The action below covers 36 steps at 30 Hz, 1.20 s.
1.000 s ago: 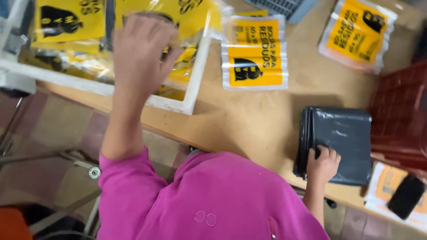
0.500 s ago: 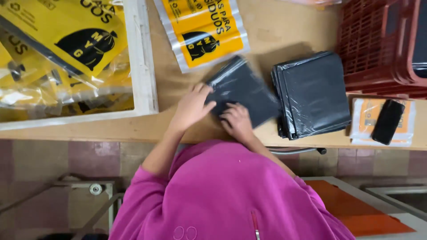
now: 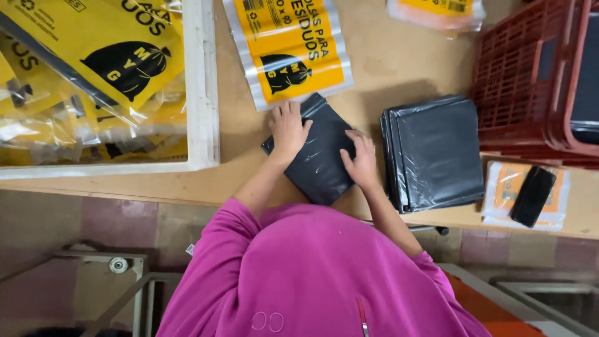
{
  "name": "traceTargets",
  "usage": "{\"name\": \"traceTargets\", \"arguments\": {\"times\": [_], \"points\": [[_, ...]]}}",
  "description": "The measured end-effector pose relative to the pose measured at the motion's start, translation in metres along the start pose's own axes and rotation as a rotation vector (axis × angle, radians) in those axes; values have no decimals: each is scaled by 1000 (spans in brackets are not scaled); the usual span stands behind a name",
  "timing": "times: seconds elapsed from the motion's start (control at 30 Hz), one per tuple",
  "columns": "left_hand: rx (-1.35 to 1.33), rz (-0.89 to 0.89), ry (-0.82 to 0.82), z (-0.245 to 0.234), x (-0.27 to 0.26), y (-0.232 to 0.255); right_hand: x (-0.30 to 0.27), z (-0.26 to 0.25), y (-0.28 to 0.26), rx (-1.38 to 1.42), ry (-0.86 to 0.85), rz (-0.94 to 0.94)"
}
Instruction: Packaging folded black plastic bags into yellow labeled plastic sleeves at a factory workbench.
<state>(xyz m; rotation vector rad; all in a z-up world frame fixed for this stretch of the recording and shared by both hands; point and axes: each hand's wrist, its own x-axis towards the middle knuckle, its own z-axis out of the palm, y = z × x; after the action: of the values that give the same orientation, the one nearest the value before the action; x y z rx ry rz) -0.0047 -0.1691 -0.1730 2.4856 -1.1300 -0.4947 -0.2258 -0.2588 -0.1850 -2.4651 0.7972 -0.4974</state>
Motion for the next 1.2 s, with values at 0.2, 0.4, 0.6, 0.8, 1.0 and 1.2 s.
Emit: {"name": "traceTargets", "arguments": {"times": [0.2, 0.4, 0.6, 0.8, 1.0, 1.2], "points": [[32, 50, -2, 17, 26, -8, 33, -3, 3, 102, 48, 5], [-623, 356, 132, 42, 30, -37, 44, -4, 15, 324, 1, 93], [-635, 502, -93, -31, 43, -19, 23, -1, 44, 364, -254, 345], [291, 372, -192, 4, 144, -50, 8, -22, 35, 557, -242, 481], [30, 482, -89, 30, 175, -78, -2, -27, 38, 751, -295, 545], [-51, 378, -115, -9, 171, -71, 2, -30, 36, 708, -438, 526]]}}
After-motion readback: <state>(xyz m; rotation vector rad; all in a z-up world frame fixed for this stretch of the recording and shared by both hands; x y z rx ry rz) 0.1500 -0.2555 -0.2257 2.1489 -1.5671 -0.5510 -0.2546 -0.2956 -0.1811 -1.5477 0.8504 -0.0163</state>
